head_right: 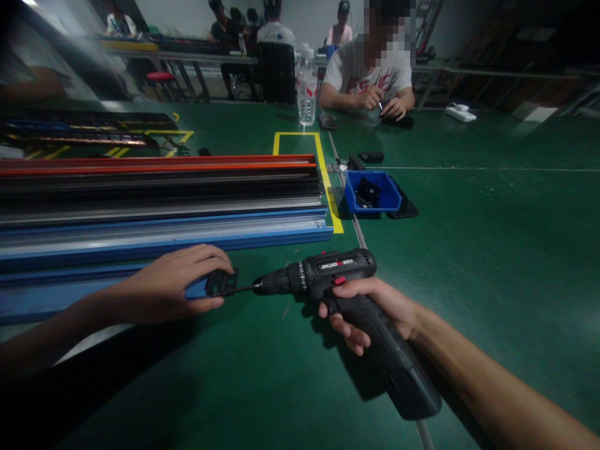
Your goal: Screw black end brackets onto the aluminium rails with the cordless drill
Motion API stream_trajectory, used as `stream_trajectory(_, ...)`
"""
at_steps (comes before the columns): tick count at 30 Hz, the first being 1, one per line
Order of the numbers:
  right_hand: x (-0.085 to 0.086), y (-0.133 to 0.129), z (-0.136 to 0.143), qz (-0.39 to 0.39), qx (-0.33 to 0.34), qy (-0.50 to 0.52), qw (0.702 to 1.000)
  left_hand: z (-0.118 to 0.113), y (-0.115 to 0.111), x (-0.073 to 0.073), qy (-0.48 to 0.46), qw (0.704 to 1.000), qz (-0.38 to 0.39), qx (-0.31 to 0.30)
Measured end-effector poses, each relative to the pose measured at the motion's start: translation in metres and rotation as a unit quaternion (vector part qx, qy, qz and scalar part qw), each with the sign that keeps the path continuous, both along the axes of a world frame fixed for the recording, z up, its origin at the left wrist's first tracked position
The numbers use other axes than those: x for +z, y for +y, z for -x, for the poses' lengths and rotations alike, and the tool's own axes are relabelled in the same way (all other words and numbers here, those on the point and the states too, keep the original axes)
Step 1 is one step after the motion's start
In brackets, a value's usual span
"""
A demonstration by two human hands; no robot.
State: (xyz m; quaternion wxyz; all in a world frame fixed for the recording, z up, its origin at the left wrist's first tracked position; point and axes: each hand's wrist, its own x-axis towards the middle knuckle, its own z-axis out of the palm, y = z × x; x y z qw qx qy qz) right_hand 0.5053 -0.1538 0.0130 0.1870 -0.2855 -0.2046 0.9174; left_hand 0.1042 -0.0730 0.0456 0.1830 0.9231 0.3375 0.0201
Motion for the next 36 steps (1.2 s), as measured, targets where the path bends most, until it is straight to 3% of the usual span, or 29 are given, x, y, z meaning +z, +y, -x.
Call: stream_trajectory(36, -0.0076, -0.0014, -0.0019, -0.055, -0.001, 0.004, 0.998, -0.0021, -0.0013, 0.004, 0.009, 1.0, 0.018, 0.014)
